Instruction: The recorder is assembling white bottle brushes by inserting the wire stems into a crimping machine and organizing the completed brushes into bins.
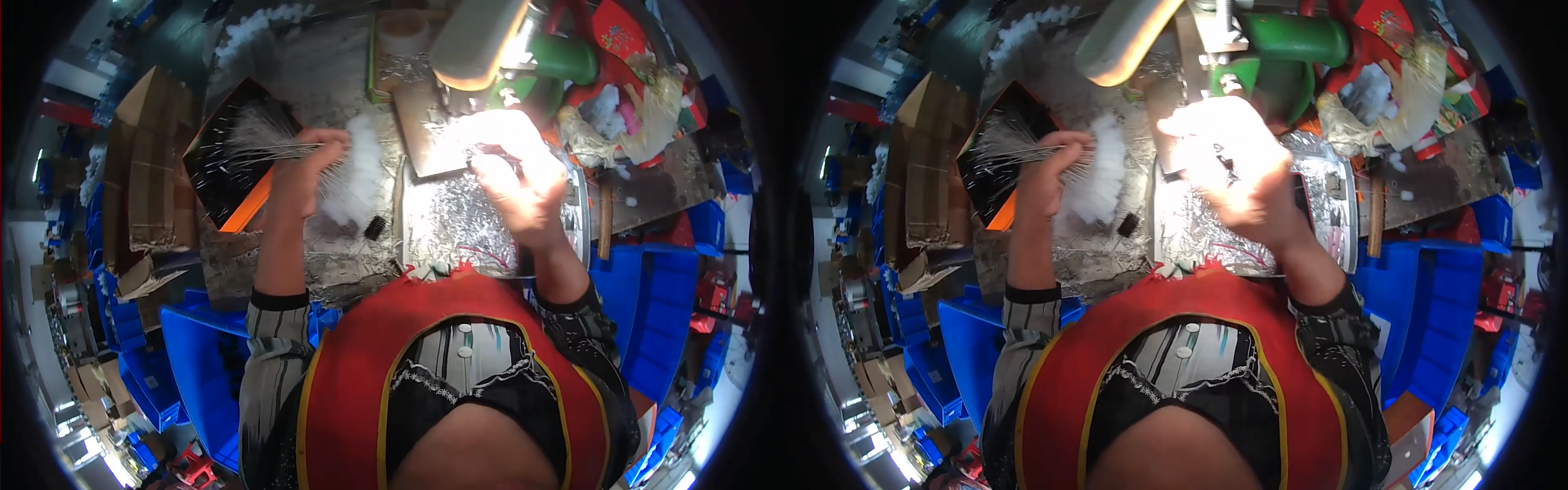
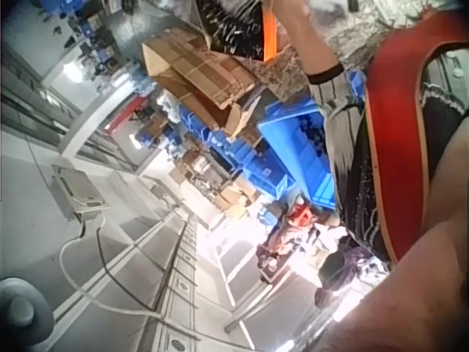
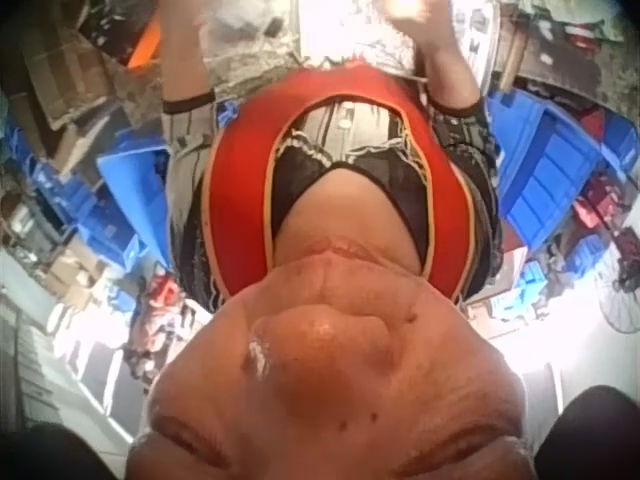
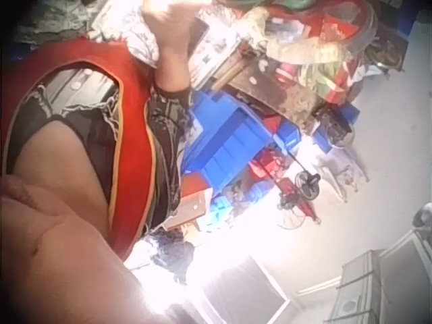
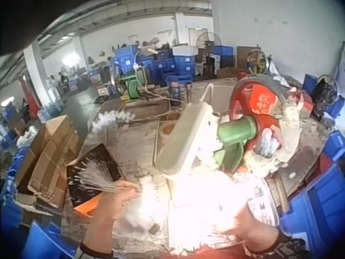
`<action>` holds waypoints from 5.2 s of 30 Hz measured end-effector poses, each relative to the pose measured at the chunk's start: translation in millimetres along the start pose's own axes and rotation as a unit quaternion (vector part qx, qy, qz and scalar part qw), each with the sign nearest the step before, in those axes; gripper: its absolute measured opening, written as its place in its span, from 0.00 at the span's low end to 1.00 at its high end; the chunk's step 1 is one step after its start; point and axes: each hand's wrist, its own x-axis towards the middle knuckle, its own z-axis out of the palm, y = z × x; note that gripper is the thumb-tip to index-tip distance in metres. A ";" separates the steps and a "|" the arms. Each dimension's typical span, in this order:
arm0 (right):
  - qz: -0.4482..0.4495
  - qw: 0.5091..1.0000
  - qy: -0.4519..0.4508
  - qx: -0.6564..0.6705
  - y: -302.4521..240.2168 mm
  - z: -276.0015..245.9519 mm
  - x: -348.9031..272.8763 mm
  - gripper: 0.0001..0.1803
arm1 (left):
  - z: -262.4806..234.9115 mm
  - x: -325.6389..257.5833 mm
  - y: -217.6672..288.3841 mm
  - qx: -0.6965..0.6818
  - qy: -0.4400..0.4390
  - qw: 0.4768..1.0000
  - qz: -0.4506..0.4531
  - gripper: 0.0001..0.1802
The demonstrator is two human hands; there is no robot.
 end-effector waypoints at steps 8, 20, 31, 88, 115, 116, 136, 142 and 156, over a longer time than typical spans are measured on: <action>0.324 0.865 0.178 -0.340 59.8 -124.8 -71.8 0.18 | 60.5 7.2 -16.7 -0.547 -0.045 0.824 -0.140 0.09; 0.183 0.929 0.307 0.098 92.8 -148.0 -23.8 0.05 | 83.7 33.8 -33.5 -0.579 -0.049 0.798 -0.157 0.09; 0.228 0.943 0.233 0.070 44.7 -166.9 9.5 0.08 | 81.9 43.7 -43.4 -0.569 -0.050 0.806 -0.157 0.08; 0.304 0.905 0.287 0.074 57.1 -175.2 5.2 0.09 | 101.4 34.0 -25.8 -0.529 0.055 0.844 -0.071 0.08; 0.279 0.923 0.258 0.065 59.6 -179.3 3.9 0.08 | 105.6 37.9 -42.8 -0.571 0.130 0.808 -0.073 0.07; 0.309 0.917 0.246 0.057 55.6 -181.2 8.9 0.08 | 105.8 37.3 -43.3 -0.570 0.129 0.808 -0.074 0.07; 0.336 0.905 0.253 0.068 50.2 -180.8 8.7 0.07 | 112.2 42.4 -29.2 -0.591 0.130 0.795 -0.047 0.10; 0.304 0.913 0.266 0.061 60.5 -181.5 3.1 0.07 | 113.2 41.8 -22.6 -0.586 0.153 0.793 -0.059 0.11; 0.113 0.958 0.259 0.052 83.0 -162.2 -14.9 0.06 | 111.4 39.0 -30.3 -0.564 0.170 0.805 -0.075 0.11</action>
